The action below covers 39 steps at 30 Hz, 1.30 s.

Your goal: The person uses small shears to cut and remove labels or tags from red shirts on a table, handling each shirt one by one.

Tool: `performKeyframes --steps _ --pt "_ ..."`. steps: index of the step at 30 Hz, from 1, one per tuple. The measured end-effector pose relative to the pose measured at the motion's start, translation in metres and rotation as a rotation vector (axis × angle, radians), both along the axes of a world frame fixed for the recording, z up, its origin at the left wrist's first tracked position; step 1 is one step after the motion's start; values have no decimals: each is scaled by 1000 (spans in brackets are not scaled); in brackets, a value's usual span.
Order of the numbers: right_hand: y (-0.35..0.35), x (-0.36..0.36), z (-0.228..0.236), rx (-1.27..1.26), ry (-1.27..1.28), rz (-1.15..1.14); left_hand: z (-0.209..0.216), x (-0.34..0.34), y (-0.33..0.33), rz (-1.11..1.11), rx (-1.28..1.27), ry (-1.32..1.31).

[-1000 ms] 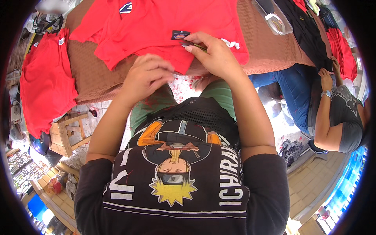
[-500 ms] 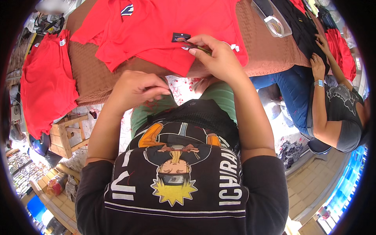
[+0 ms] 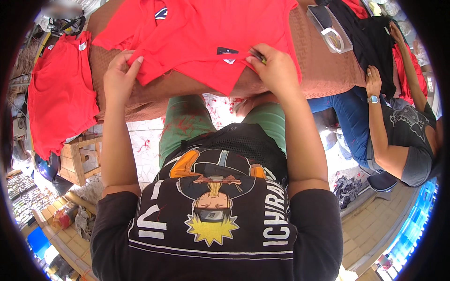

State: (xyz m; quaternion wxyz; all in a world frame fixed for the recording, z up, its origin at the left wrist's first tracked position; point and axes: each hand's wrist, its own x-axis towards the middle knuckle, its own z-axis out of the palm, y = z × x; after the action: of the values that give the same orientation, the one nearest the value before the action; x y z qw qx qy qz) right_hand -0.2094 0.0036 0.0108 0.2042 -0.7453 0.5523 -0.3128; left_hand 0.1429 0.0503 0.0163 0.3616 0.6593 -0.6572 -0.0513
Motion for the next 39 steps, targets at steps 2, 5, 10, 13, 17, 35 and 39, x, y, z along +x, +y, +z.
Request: performKeyframes --steps 2,5,10,13,17,35,39 --pt "-4 -9 12 -24 -66 -39 5 -2 3 -121 16 571" --pt "-5 -31 45 -35 -377 -123 25 -23 13 -232 -14 897" --pt "-11 -51 58 -186 129 -12 -1 -28 13 -263 350 778" --pt "-20 -65 59 81 579 124 -1 -32 22 -274 498 543" --pt "-21 -68 84 110 418 160 20 -38 26 -211 435 463" --pt "-9 -11 7 260 7 158 -15 -165 -33 -479 193 267" --pt "-7 -15 3 232 -75 153 -14 -167 -34 -502 144 191"
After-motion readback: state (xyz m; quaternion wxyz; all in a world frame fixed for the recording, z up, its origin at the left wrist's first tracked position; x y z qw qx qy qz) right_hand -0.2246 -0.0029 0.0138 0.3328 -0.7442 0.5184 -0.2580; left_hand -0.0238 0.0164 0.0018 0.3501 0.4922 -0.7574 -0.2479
